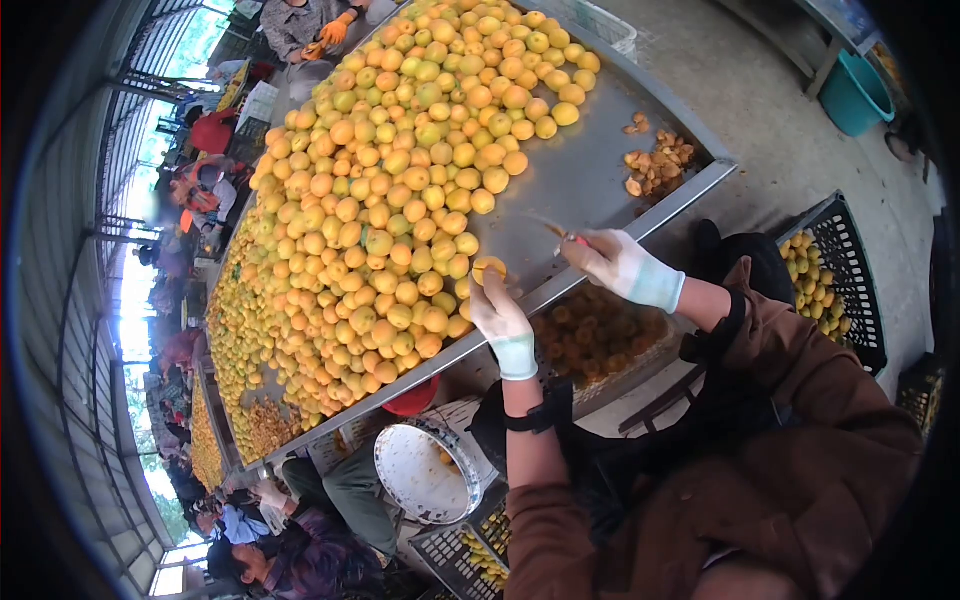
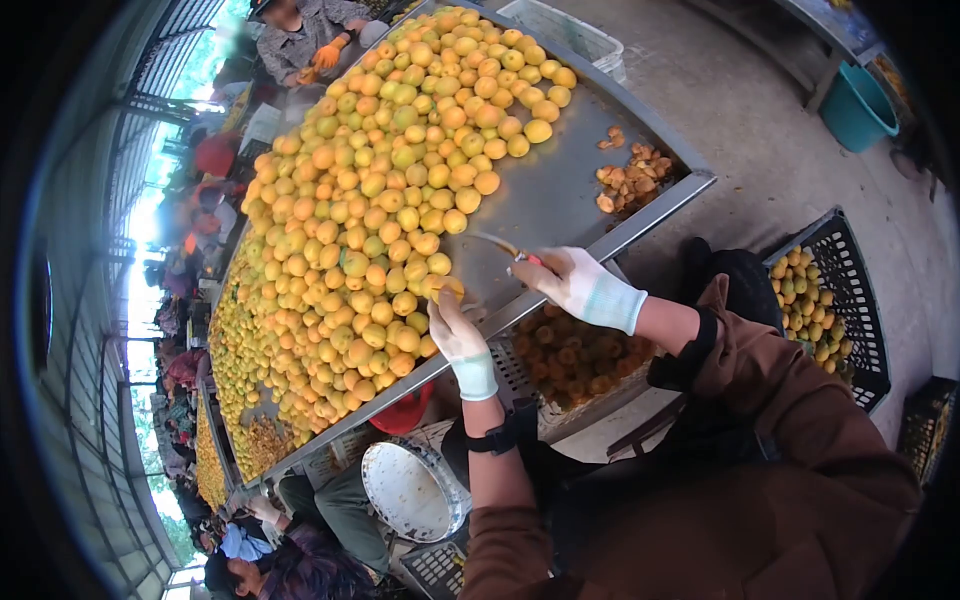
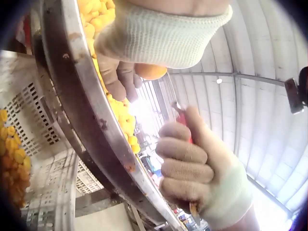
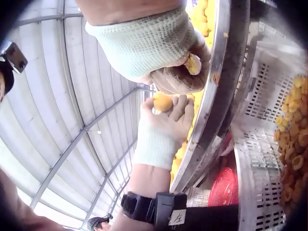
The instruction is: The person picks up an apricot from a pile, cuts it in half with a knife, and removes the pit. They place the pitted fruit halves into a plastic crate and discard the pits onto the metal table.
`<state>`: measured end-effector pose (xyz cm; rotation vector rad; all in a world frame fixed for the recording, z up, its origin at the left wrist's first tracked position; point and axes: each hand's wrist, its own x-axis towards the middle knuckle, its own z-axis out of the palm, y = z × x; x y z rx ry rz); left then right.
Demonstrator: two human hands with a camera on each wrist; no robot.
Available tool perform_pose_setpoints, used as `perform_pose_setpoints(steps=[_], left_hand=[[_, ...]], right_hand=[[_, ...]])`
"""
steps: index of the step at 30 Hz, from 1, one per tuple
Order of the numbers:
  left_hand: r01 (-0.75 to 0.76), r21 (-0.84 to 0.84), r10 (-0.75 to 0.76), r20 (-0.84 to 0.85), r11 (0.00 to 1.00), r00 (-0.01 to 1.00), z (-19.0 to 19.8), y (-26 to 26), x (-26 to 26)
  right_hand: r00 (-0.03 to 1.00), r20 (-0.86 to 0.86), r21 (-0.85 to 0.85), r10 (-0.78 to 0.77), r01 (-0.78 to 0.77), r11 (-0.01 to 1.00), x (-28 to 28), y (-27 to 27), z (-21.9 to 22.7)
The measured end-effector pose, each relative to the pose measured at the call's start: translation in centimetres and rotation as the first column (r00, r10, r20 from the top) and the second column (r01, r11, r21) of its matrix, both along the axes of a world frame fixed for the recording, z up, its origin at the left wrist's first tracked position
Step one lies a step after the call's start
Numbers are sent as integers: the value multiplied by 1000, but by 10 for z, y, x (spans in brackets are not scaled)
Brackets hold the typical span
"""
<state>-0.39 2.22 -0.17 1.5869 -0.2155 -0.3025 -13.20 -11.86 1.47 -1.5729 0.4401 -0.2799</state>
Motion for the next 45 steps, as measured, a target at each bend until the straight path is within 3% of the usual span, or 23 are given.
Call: perform_pose_setpoints(steps=[2, 4, 6, 11, 15, 17, 18, 19, 20, 22, 24, 26, 27, 29, 32, 33, 34, 36, 37, 38, 40, 44, 45], left_hand=[[103, 247, -195, 387, 964, 901, 5, -3, -11], [168, 286, -290, 466, 943, 836, 7, -10, -23], [188, 454, -453, 593, 871, 666, 5, -13, -30], [252, 353, -430, 653, 901, 623, -1, -14, -33], [353, 405, -518, 437, 843, 736, -1, -5, -34], [419, 370, -533, 302, 829, 790, -3, -5, -36], [365, 130, -383, 176, 922, 907, -12, -7, -38], [246, -98, -247, 6, 964, 969, -20, -9, -38], [246, -95, -247, 7, 965, 969, -29, -10, -36], [21, -448, -112, -178, 894, 978, -33, -14, -31], [-26, -446, 29, 0, 895, 1000, -24, -14, -24], [198, -646, -445, -243, 737, 862, -6, 1, 2], [1, -515, -239, -396, 857, 887, 3, -3, -1], [44, -530, -287, -384, 847, 878, 2, 5, 10], [20, -538, -278, -405, 843, 871, 8, 7, 14], [-47, -528, -223, -435, 848, 872, 10, 7, 14], [-48, -528, -223, -437, 848, 871, 9, 8, 14], [119, -440, -285, -333, 890, 899, 5, 8, 12], [120, -443, -288, -335, 888, 897, 4, 6, 9], [113, -405, -265, -341, 907, 902, 2, 2, 4], [109, -367, -246, -348, 924, 905, -1, -5, -3], [208, -348, -312, -275, 914, 909, -5, -11, -8], [237, -343, -329, -241, 909, 913, -6, -11, -9]], right_hand=[[998, -44, 88, -33, 36, 995, -4, -5, 23], [979, 195, 100, -53, 34, 994, 1, -3, 7], [980, 197, 48, 26, -37, 998, 7, -4, -3], [974, 176, 179, 142, -173, 969, 9, -6, -3], [955, 291, 84, 54, -82, 993, 8, 4, -14], [862, 507, -362, -4, 217, 907, 18, 7, -24], [862, 507, -361, -4, 217, 907, 17, 7, -29], [942, 321, 75, -100, 80, 994, 13, 7, -20], [991, 104, 517, -89, 23, 856, 9, 8, -9], [982, 142, 589, -123, 16, 808, 10, 11, 5], [988, 138, 596, -72, -25, 803, 10, 9, 5], [994, 102, 579, -29, -36, 814, 7, 5, 14], [987, 163, 437, 4, -76, 896, 10, 4, 6], [975, 138, 63, 177, -187, 980, 8, -3, 11], [921, -30, -195, 389, -387, 901, -3, -8, 36], [909, 349, -394, 230, -81, 916, 3, -4, 8], [909, 347, -393, 230, -81, 916, 1, -8, 9], [998, 17, 14, 65, -66, 998, -2, -25, 15], [998, 47, 143, 29, -36, 989, -3, -31, 12], [999, 44, 140, 26, -32, 990, -2, -33, 8], [862, 496, -321, -104, 293, 900, 3, -35, 0], [905, 358, -181, -231, 310, 933, -1, -17, -1], [869, 469, -719, -154, 478, 505, 2, -18, -7]])
